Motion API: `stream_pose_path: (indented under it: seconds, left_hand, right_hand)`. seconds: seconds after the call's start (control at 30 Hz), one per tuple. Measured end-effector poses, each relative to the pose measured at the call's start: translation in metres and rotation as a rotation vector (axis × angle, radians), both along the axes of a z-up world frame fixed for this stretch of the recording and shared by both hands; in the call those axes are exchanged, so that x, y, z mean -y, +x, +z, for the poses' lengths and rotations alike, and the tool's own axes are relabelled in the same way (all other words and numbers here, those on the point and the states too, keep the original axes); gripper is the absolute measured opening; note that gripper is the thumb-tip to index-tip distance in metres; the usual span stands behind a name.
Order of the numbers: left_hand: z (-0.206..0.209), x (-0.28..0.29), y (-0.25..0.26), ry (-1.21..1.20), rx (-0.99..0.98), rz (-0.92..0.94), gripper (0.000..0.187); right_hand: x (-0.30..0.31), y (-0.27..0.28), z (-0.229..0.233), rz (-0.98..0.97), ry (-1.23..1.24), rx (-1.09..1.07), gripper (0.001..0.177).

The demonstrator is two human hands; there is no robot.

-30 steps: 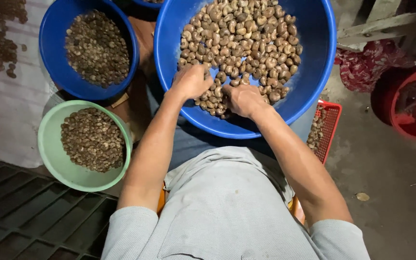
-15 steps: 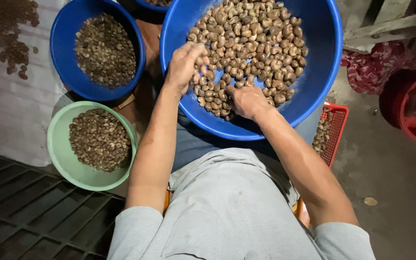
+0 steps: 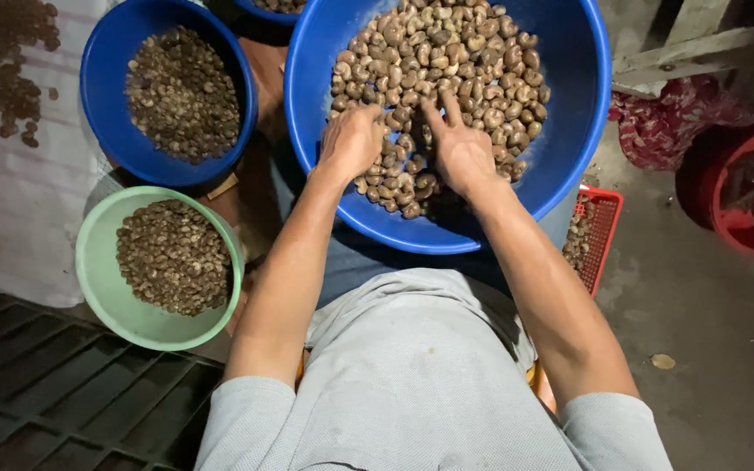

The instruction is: Manually sorting nuts from a large blue bowl into various smaller containers based on visual inspection.

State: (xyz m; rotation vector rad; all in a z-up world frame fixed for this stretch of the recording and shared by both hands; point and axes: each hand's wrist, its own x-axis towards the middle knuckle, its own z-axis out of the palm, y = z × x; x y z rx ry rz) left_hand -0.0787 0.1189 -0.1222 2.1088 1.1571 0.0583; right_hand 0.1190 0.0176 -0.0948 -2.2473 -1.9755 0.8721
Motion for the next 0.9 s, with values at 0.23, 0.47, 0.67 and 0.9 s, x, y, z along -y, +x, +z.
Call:
stream_pose_path:
  seconds: [0.23, 0.47, 0.67, 0.9]
  left_hand:
    - [0.033, -0.004, 0.009, -0.021, 0.051, -0.048, 0.035]
    - [0.01, -0.003, 0.025, -0.021, -0.032, -0.185, 0.028]
    - [0.005, 0.003, 0.025, 0.068, 0.052, -0.153, 0.029]
    - [0.024, 0.005, 0.034, 0.148, 0.218, -0.217, 0.024]
  right_hand:
    - [0.045, -0.012, -0.003, 0.158, 0.131, 0.17, 0.042]
    - [0.072, 0.012, -0.017, 0.062, 0.049, 0.137, 0.032]
    - [0.047, 0.036, 0.009, -0.113, -0.058, 0.059, 0.072]
    - [0.046, 0.036, -0.021, -0.059, 0.2, 0.124, 0.046]
